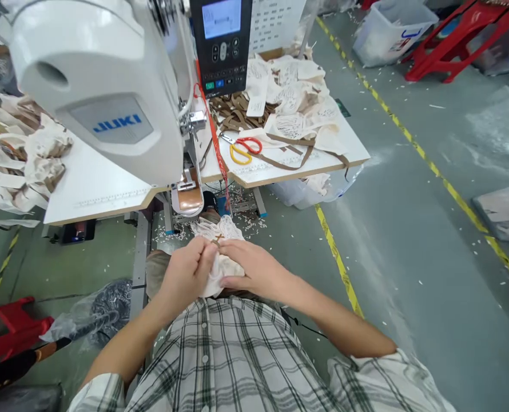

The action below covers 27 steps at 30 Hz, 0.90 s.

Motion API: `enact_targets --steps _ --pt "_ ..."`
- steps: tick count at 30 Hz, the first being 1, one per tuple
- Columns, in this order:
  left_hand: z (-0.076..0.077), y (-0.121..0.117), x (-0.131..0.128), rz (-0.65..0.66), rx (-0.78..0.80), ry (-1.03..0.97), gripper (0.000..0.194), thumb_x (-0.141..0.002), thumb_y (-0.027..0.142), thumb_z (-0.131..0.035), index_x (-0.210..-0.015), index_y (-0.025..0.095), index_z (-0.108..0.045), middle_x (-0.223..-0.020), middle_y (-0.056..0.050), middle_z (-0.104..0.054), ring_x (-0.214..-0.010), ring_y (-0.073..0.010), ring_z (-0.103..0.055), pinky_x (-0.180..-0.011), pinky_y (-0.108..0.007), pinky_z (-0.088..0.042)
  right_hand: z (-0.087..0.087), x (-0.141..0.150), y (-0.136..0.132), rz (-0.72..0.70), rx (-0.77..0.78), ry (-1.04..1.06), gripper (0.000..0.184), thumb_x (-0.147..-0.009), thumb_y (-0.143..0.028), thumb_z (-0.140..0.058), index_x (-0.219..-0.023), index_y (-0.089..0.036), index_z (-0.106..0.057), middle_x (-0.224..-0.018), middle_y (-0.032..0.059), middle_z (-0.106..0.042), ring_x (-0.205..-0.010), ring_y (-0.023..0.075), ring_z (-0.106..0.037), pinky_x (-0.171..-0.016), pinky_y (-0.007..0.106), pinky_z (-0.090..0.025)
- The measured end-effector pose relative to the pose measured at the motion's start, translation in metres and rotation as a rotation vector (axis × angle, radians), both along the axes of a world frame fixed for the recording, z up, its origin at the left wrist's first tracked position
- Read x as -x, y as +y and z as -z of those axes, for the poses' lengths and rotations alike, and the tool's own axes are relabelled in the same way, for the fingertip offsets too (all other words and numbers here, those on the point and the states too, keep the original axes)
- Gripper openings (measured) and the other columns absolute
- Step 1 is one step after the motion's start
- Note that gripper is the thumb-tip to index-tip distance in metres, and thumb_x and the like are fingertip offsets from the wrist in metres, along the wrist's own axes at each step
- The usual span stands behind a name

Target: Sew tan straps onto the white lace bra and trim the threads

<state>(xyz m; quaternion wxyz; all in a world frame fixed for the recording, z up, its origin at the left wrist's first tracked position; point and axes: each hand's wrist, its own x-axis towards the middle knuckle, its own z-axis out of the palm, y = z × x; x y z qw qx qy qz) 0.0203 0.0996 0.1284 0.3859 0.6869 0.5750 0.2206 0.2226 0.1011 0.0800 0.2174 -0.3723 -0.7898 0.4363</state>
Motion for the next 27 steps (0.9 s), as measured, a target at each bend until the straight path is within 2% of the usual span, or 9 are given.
enact_targets --steps 3,7,9,11,13,16,20,23,27 --pt "-0.02 0.006 -0.02 0.052 -0.16 -0.08 0.029 -0.099 0.035 -0.044 -0.073 0.022 -0.046 -0.057 0.004 -0.046 -0.052 -0.0118 -0.041 -0.056 -0.027 -0.028 -0.009 0.01 0.008 0.119 -0.034 0.226 0.09 -0.083 -0.087 -0.035 -0.142 -0.023 -0.055 -0.14 0.0165 -0.056 -0.131 0.0315 -0.053 -0.111 0.047 -0.044" --pt "-0.024 0.014 -0.026 -0.124 -0.199 -0.266 0.038 -0.101 0.034 -0.042 -0.065 0.021 -0.04 -0.058 0.004 -0.041 -0.053 -0.0107 -0.038 -0.053 -0.026 -0.028 -0.021 0.012 0.026 0.293 0.009 0.292 0.086 -0.088 -0.085 -0.028 -0.15 -0.027 -0.047 -0.125 0.0131 -0.06 -0.115 0.0282 -0.058 -0.103 0.043 -0.048" --pt "-0.021 0.015 -0.025 -0.177 -0.182 -0.32 0.042 -0.102 0.036 -0.042 -0.063 0.021 -0.041 -0.058 0.003 -0.042 -0.054 -0.0108 -0.039 -0.053 -0.026 -0.03 -0.023 0.015 0.032 0.279 0.066 0.274 0.084 -0.091 -0.082 -0.026 -0.152 -0.027 -0.044 -0.115 0.0114 -0.064 -0.103 0.0261 -0.062 -0.098 0.042 -0.05" --pt "-0.02 0.015 -0.024 -0.187 -0.185 -0.33 0.042 -0.102 0.037 -0.043 -0.063 0.02 -0.045 -0.058 0.003 -0.046 -0.055 -0.0109 -0.041 -0.053 -0.026 -0.032 -0.023 0.018 0.035 0.204 0.089 0.279 0.081 -0.095 -0.078 -0.019 -0.15 -0.026 -0.046 -0.114 0.0114 -0.065 -0.102 0.0257 -0.063 -0.097 0.041 -0.051" --pt "-0.022 0.013 -0.024 -0.176 -0.211 -0.314 0.041 -0.103 0.036 -0.043 -0.066 0.02 -0.051 -0.059 0.002 -0.05 -0.055 -0.0107 -0.044 -0.054 -0.025 -0.034 -0.026 0.017 0.036 0.204 0.009 0.196 0.086 -0.093 -0.08 -0.018 -0.15 -0.023 -0.047 -0.116 0.0139 -0.064 -0.109 0.029 -0.062 -0.096 0.043 -0.051" --pt "-0.027 0.014 -0.027 -0.12 -0.266 -0.297 0.037 -0.102 0.034 -0.045 -0.072 0.019 -0.059 -0.062 0.001 -0.056 -0.057 -0.0104 -0.048 -0.055 -0.025 -0.035 -0.038 0.003 0.033 0.283 -0.141 -0.098 0.091 -0.089 -0.083 -0.021 -0.153 -0.022 -0.043 -0.119 0.0185 -0.064 -0.112 0.0347 -0.062 -0.09 0.048 -0.052" --pt "-0.027 0.024 -0.03 -0.17 -0.21 -0.29 0.038 -0.103 0.035 -0.045 -0.07 0.02 -0.056 -0.061 0.002 -0.052 -0.056 -0.0102 -0.046 -0.054 -0.025 -0.034 -0.058 -0.024 0.027 0.396 -0.272 -0.32 0.072 -0.091 -0.075 -0.043 -0.142 -0.027 -0.056 -0.142 0.0185 -0.056 -0.125 0.0401 -0.057 -0.093 0.053 -0.051" --pt "-0.022 0.03 -0.032 -0.212 -0.166 -0.332 0.042 -0.102 0.038 -0.045 -0.064 0.02 -0.048 -0.058 0.003 -0.045 -0.055 -0.0103 -0.041 -0.053 -0.026 -0.034 -0.055 -0.027 0.03 0.312 -0.199 -0.171 0.055 -0.097 -0.068 -0.037 -0.12 -0.028 -0.068 -0.121 0.0122 -0.07 -0.111 0.0319 -0.066 -0.092 0.046 -0.052" --pt "-0.013 0.032 -0.034 -0.227 -0.118 -0.411 0.046 -0.101 0.042 -0.044 -0.061 0.021 -0.041 -0.058 0.002 -0.042 -0.056 -0.0113 -0.038 -0.054 -0.027 -0.035 -0.031 0.001 0.044 0.156 0.031 0.213 0.08 -0.092 -0.081 -0.02 -0.126 -0.024 -0.064 -0.123 0.0131 -0.067 -0.117 0.0304 -0.062 -0.099 0.044 -0.05"
